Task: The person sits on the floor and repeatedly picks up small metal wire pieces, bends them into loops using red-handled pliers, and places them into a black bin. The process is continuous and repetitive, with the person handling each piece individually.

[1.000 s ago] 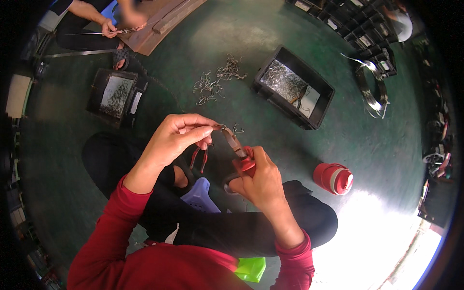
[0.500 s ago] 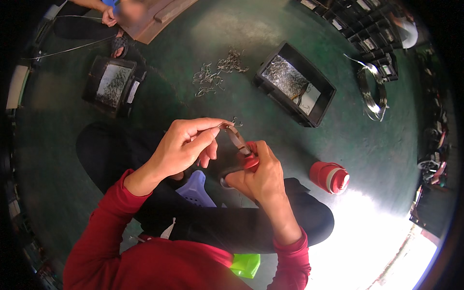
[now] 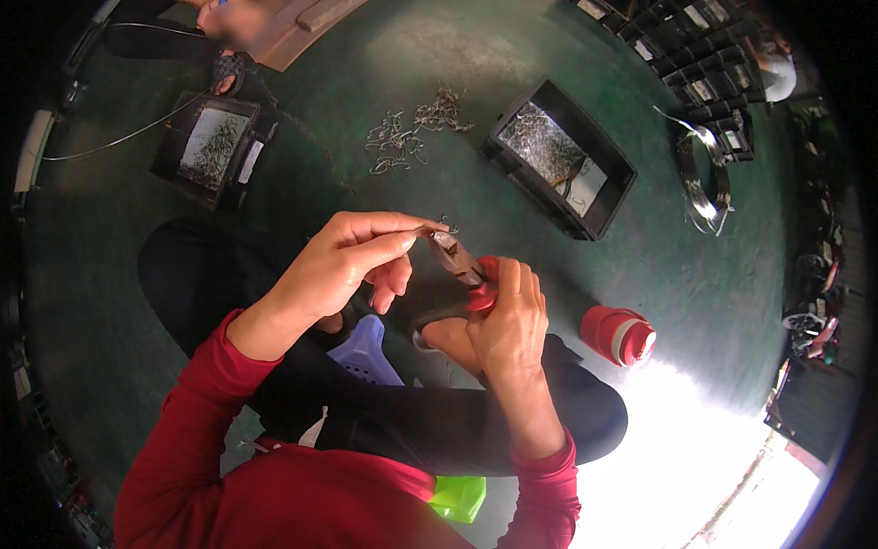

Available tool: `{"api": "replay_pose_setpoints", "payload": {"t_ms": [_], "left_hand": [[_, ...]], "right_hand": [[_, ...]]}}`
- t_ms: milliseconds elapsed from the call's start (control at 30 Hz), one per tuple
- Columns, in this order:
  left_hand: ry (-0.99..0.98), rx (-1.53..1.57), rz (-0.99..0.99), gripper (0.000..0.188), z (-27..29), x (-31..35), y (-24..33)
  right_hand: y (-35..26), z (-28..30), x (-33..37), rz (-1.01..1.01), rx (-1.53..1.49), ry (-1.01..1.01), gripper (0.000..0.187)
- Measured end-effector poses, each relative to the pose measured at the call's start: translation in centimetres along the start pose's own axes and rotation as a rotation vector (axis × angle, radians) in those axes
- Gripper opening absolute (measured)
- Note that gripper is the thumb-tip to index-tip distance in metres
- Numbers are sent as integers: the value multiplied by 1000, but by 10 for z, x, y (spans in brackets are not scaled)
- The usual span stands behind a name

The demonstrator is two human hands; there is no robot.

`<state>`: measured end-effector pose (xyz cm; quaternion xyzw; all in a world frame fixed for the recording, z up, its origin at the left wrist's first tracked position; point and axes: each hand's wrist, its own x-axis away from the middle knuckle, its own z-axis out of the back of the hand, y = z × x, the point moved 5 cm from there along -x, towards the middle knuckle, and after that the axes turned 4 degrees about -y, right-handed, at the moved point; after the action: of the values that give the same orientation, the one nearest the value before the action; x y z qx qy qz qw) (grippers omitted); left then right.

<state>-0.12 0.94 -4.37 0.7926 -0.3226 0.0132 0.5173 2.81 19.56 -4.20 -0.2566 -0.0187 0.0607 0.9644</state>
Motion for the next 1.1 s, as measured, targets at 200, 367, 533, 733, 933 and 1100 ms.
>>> {"api": "replay_pose_setpoints", "payload": {"t_ms": [200,367,533,733,933,1100], "left_hand": [[-10,80,53,30,2,-3,-4],[28,-173,-80,31,-3,-3,1],[-24,-186,-12,33,0,-4,-1],[-73,-112,72,33,-1,-8,-6],[-39,-92,44,33,-6,-6,-6],[-33,-120,16,33,-9,-5,-8]], "right_hand": [[-1,3,0,72,118,88,35],[3,-6,0,-74,-299,-213,22],[-1,-4,2,-173,-424,-403,22],[0,-5,1,-99,-333,-270,21],[7,-10,0,-79,-295,-176,21],[7,-14,0,-110,-249,-152,20]]}}
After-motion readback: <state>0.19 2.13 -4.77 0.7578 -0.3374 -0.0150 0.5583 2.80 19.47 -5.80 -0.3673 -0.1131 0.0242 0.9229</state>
